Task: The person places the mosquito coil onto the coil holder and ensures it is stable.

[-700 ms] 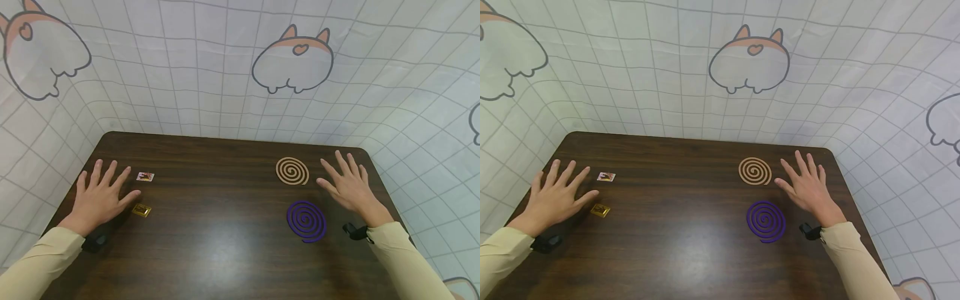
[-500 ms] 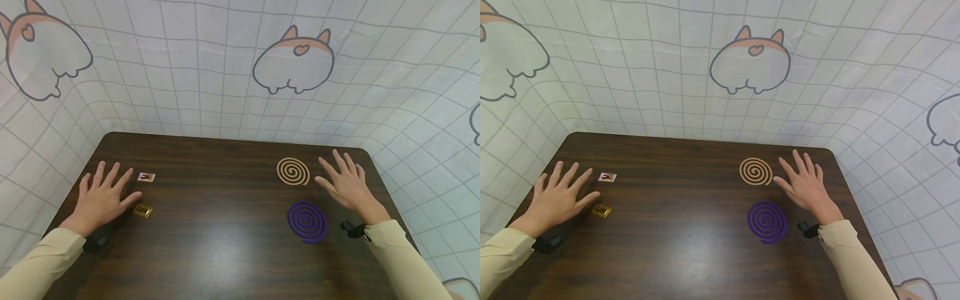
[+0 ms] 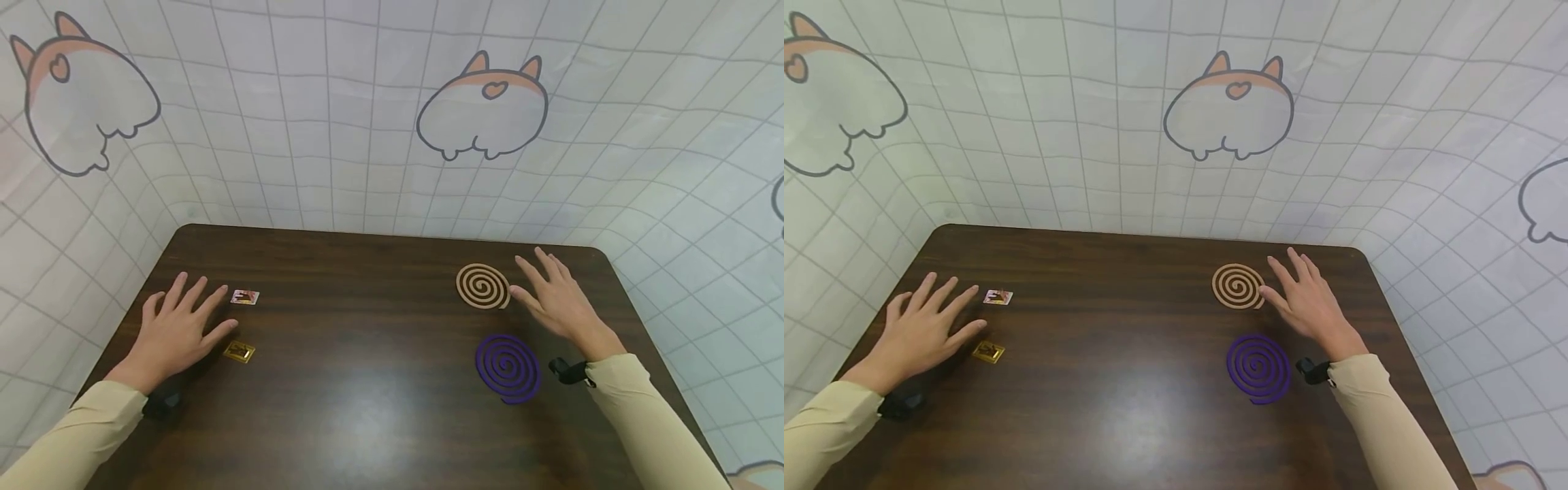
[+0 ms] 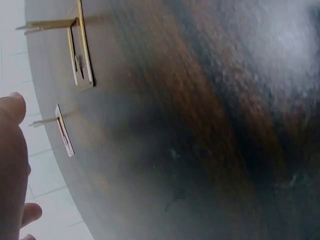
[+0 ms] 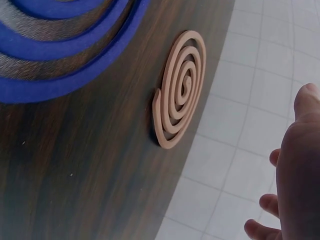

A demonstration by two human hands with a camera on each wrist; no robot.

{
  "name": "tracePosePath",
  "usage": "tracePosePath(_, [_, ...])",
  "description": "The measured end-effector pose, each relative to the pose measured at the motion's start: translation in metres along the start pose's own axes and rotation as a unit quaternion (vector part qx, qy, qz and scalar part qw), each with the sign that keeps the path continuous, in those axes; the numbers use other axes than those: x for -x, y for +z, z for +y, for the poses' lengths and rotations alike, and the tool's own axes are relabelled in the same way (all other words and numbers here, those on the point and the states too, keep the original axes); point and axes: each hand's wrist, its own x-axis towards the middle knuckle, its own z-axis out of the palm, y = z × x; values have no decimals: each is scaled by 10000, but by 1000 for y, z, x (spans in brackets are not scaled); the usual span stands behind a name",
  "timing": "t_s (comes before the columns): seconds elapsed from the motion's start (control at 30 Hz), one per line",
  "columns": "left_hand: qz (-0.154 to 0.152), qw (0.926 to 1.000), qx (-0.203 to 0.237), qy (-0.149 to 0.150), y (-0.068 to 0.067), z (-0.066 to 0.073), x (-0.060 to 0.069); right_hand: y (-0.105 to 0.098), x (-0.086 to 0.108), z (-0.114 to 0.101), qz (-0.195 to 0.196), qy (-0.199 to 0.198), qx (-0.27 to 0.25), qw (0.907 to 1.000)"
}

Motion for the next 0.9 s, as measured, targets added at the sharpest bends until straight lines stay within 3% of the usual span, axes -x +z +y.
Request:
tracePosePath(0.53, [48,9993,332,167,13,-14,-3,18,-19,2,-172,209,-958,9950])
tracePosePath(0.9, [-431,9981,354,276,16,-20,-12,28,-28,7,-330,417,-1538,9867])
